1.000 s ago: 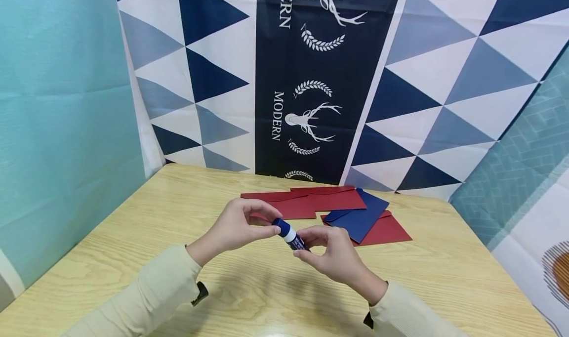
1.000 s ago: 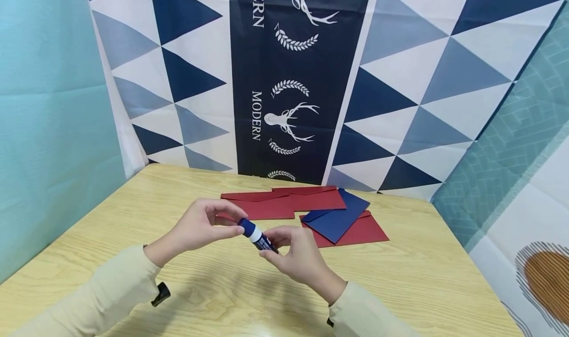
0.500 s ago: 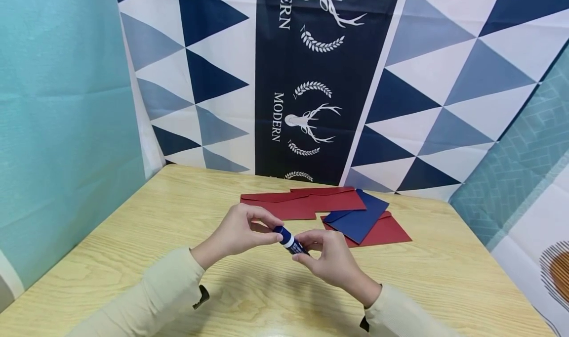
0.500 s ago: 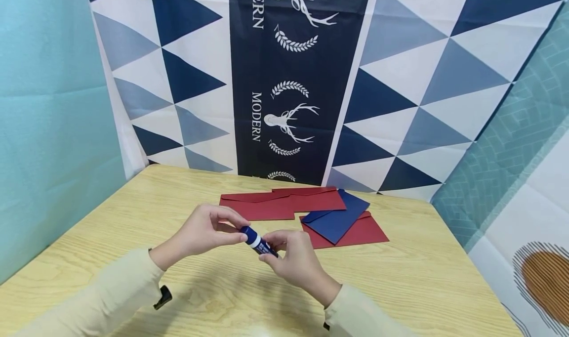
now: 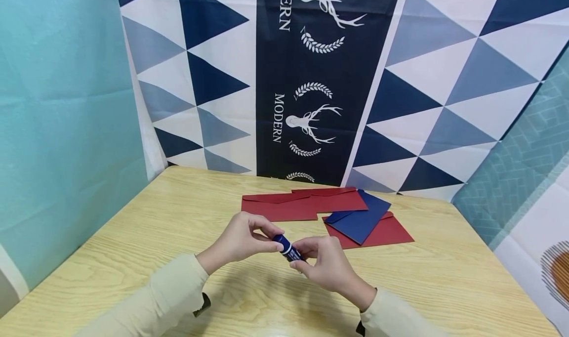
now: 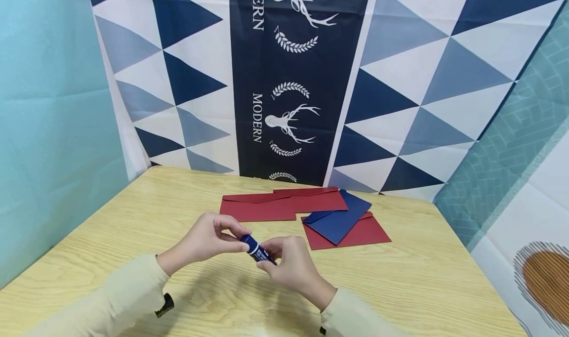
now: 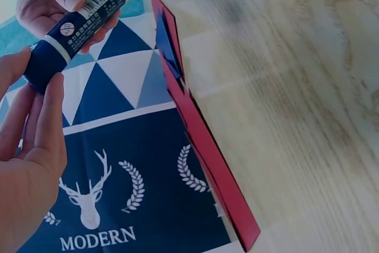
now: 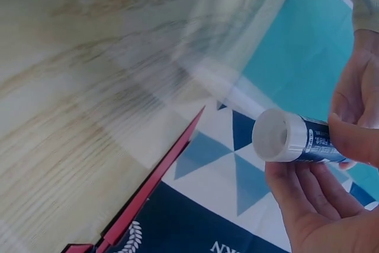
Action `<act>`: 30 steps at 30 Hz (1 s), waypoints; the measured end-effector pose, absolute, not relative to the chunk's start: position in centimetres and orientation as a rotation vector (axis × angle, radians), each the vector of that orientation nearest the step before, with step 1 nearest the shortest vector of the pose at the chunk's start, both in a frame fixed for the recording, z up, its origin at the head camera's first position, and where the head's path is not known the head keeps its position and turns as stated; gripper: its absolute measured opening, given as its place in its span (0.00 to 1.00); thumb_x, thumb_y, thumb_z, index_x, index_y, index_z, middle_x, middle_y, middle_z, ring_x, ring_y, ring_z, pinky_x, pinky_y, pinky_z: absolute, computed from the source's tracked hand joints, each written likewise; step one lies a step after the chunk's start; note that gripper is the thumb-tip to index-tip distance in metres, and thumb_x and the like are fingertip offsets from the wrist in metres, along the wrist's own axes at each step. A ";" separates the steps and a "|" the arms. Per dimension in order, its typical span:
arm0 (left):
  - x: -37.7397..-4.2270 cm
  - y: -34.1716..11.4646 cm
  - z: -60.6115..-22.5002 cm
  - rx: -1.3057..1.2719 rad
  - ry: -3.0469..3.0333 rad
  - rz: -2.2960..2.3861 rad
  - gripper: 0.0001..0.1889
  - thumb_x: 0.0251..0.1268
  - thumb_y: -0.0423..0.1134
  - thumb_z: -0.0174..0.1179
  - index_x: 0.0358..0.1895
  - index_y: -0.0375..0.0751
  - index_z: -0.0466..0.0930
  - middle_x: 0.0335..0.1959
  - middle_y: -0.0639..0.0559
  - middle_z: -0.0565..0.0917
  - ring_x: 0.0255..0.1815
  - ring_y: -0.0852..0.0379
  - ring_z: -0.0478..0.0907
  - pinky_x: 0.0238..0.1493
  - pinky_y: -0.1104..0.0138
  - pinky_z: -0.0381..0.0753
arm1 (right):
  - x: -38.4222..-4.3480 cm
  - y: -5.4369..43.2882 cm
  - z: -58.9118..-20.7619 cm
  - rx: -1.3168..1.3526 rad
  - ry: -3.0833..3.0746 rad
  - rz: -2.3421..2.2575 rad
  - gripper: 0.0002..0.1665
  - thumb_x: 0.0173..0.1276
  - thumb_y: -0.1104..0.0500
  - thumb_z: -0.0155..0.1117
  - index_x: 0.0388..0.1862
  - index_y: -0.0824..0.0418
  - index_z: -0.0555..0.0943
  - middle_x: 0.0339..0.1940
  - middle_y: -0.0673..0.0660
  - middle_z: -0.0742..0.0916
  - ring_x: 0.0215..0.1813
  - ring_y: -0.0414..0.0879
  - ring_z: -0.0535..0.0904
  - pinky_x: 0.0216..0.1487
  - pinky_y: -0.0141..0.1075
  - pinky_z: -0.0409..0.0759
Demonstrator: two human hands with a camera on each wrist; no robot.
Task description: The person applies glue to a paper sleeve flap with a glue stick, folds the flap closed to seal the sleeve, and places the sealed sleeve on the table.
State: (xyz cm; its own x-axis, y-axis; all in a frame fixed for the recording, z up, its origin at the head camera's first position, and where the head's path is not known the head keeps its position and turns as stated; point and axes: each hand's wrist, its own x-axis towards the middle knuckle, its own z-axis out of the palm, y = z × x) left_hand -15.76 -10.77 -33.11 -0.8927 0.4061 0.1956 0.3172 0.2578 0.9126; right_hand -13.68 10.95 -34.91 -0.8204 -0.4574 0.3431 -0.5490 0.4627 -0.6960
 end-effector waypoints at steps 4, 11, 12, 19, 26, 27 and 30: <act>-15.8 -10.6 -33.7 0.674 2.354 1.779 0.15 0.48 0.31 0.73 0.42 0.32 0.86 0.42 0.38 0.87 0.39 0.50 0.87 0.40 0.65 0.86 | -13.7 11.0 -35.0 0.901 -2.592 1.305 0.12 0.54 0.66 0.74 0.39 0.64 0.86 0.34 0.57 0.90 0.35 0.39 0.86 0.43 0.32 0.85; -15.7 -10.1 -34.3 0.699 2.377 1.838 0.15 0.49 0.30 0.72 0.42 0.34 0.85 0.40 0.38 0.86 0.40 0.49 0.86 0.41 0.67 0.86 | -13.9 11.4 -34.9 0.894 -2.629 1.344 0.13 0.54 0.65 0.74 0.40 0.63 0.85 0.36 0.57 0.89 0.36 0.39 0.85 0.44 0.33 0.85; -15.6 -10.0 -34.2 0.709 2.387 1.849 0.14 0.49 0.31 0.72 0.43 0.35 0.85 0.40 0.38 0.86 0.40 0.49 0.86 0.41 0.67 0.86 | -14.0 11.4 -34.8 0.895 -2.633 1.349 0.13 0.54 0.65 0.73 0.40 0.63 0.85 0.37 0.57 0.89 0.36 0.40 0.86 0.44 0.33 0.85; -15.0 -9.0 -33.6 0.779 2.364 1.963 0.22 0.51 0.35 0.72 0.51 0.39 0.80 0.49 0.41 0.83 0.49 0.51 0.82 0.51 0.68 0.83 | -14.4 11.8 -34.2 0.797 -2.598 1.540 0.17 0.56 0.62 0.74 0.44 0.65 0.82 0.41 0.62 0.88 0.40 0.44 0.87 0.44 0.35 0.85; -14.7 -8.1 -34.7 0.713 2.387 1.997 0.25 0.48 0.34 0.74 0.52 0.36 0.77 0.49 0.40 0.82 0.50 0.45 0.81 0.52 0.71 0.82 | -14.6 11.9 -33.7 0.596 -2.513 1.805 0.23 0.56 0.62 0.73 0.49 0.68 0.80 0.45 0.67 0.87 0.43 0.45 0.87 0.46 0.30 0.84; -14.6 -7.9 -35.0 0.697 2.397 2.005 0.25 0.47 0.34 0.74 0.52 0.36 0.78 0.48 0.40 0.83 0.50 0.45 0.81 0.52 0.71 0.82 | -14.6 11.9 -33.6 0.565 -2.509 1.824 0.23 0.56 0.62 0.73 0.49 0.68 0.80 0.45 0.66 0.87 0.44 0.44 0.87 0.46 0.30 0.84; -14.4 -7.2 -35.6 0.669 2.422 2.055 0.24 0.45 0.33 0.75 0.49 0.37 0.78 0.46 0.41 0.83 0.47 0.48 0.82 0.51 0.71 0.82 | -14.5 11.7 -33.5 0.486 -2.499 1.883 0.23 0.55 0.61 0.74 0.49 0.68 0.79 0.45 0.64 0.87 0.44 0.45 0.86 0.46 0.29 0.83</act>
